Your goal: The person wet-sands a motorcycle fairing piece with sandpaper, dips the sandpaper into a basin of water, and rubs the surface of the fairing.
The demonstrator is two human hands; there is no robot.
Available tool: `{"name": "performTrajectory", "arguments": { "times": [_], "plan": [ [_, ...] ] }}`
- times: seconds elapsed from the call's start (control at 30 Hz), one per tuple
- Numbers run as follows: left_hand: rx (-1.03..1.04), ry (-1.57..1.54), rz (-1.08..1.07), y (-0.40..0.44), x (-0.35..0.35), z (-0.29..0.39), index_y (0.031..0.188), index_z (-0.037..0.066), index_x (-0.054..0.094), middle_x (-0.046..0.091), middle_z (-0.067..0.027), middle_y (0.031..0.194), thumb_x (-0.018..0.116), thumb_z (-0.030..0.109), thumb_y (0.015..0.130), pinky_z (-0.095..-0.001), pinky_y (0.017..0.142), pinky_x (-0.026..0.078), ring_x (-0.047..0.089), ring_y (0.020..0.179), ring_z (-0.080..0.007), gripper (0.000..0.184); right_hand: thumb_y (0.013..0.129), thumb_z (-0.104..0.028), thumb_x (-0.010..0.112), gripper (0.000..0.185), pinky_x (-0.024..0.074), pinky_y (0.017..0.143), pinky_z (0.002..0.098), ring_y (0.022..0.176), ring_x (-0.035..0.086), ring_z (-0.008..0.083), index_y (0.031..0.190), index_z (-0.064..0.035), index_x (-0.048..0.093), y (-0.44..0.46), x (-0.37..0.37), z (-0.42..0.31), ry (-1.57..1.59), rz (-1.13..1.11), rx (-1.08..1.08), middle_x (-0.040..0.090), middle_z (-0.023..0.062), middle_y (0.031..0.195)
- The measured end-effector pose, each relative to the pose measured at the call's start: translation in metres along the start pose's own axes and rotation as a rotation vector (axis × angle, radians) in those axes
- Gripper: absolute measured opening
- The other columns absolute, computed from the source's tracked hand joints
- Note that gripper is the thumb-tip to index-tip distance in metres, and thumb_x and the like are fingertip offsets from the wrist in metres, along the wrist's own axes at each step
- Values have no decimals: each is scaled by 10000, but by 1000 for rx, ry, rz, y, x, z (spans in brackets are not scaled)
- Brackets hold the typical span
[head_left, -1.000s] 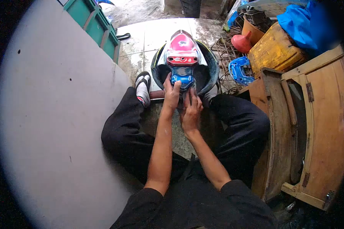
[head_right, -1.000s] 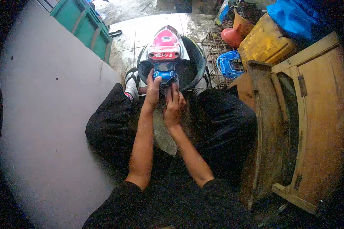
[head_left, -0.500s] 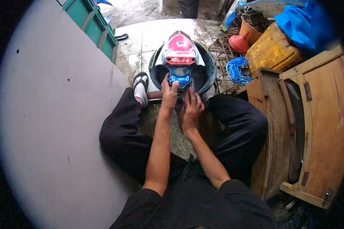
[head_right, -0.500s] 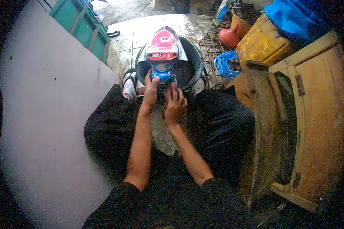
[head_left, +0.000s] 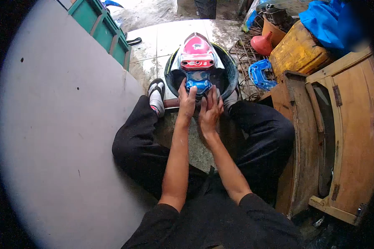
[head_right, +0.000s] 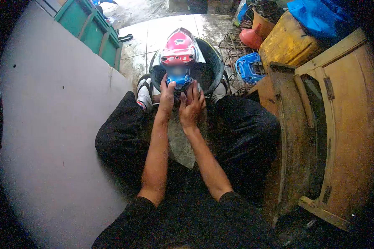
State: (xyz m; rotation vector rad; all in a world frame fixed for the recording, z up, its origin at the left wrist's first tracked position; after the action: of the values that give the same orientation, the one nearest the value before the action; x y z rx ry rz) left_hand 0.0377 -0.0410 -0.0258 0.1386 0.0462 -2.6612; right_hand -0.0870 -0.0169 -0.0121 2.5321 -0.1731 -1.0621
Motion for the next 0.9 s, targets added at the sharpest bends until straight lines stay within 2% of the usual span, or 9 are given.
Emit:
{"name": "performTrajectory", "arguments": {
  "times": [0.17, 0.27, 0.47, 0.53, 0.73, 0.8, 0.83, 0.9],
  "plan": [
    [-12, 22, 21, -3, 5, 0, 1495, 30, 330, 327, -287, 1473, 531, 511, 938, -465, 1143, 259, 349, 1357, -417, 763, 1040, -408, 419, 524, 256, 1137, 477, 1364, 361, 360, 1487, -134, 435, 5, -4, 19, 116, -51, -17, 377, 13, 1568],
    [-24, -37, 17, -2, 4, -7, 1496, 34, 332, 326, -282, 1476, 537, 498, 939, -463, 1145, 256, 344, 1360, -410, 753, 1041, -391, 422, 501, 264, 1141, 449, 1362, 367, 341, 1466, -129, 471, 2, -10, 15, 201, -52, 24, 409, 13, 1549],
    [-23, 2, 1, -4, 2, 5, 1497, 27, 313, 325, -274, 1472, 530, 455, 950, -460, 1151, 238, 327, 1365, -410, 727, 1047, -364, 422, 455, 292, 1127, 419, 1333, 398, 311, 1423, -130, 528, 35, -12, 25, 331, 4, -34, 497, 38, 1480],
    [-12, -14, -4, -2, 3, -7, 1499, 28, 311, 326, -272, 1471, 523, 455, 954, -456, 1150, 238, 328, 1364, -409, 724, 1049, -344, 421, 431, 297, 1121, 406, 1318, 415, 302, 1395, -129, 560, 50, -16, 21, 285, -101, -32, 507, 36, 1471],
    [8, -157, -31, 7, 4, -18, 1497, 14, 306, 321, -272, 1473, 524, 451, 953, -452, 1148, 240, 325, 1363, -404, 730, 1046, -304, 421, 407, 284, 1130, 425, 1299, 447, 318, 1389, -144, 571, 17, -16, 30, 361, -43, -44, 531, 45, 1448],
    [-12, -130, -16, 2, 3, -10, 1497, 14, 307, 318, -271, 1473, 526, 449, 951, -449, 1148, 242, 327, 1361, -403, 731, 1049, -298, 406, 417, 269, 1138, 431, 1330, 440, 329, 1402, -131, 555, 17, -11, 33, 296, -55, -92, 524, 58, 1456],
    [-25, -104, -9, -1, 3, -8, 1497, 13, 307, 315, -269, 1473, 528, 447, 949, -446, 1147, 245, 328, 1358, -402, 732, 1058, -300, 377, 432, 249, 1144, 464, 1366, 420, 342, 1413, -112, 536, 27, -12, 30, 425, -46, -86, 515, 78, 1464],
    [-3, -124, -23, 4, 4, -18, 1497, 14, 307, 312, -268, 1474, 530, 447, 948, -445, 1147, 246, 327, 1358, -402, 734, 1062, -300, 364, 437, 245, 1144, 474, 1386, 399, 341, 1415, -104, 531, 36, -15, 20, 403, -56, -55, 516, 86, 1463]
  ]
}}
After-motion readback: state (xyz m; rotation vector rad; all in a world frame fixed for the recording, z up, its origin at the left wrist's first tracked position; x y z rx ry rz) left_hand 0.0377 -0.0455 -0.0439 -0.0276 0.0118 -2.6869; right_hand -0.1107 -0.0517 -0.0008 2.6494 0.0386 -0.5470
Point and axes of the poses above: each hand's wrist, its own y-axis towards the middle knuckle, its own x-axis out of the palm, z = x × y, the point moved 4 cm from there along y, towards the middle knuckle
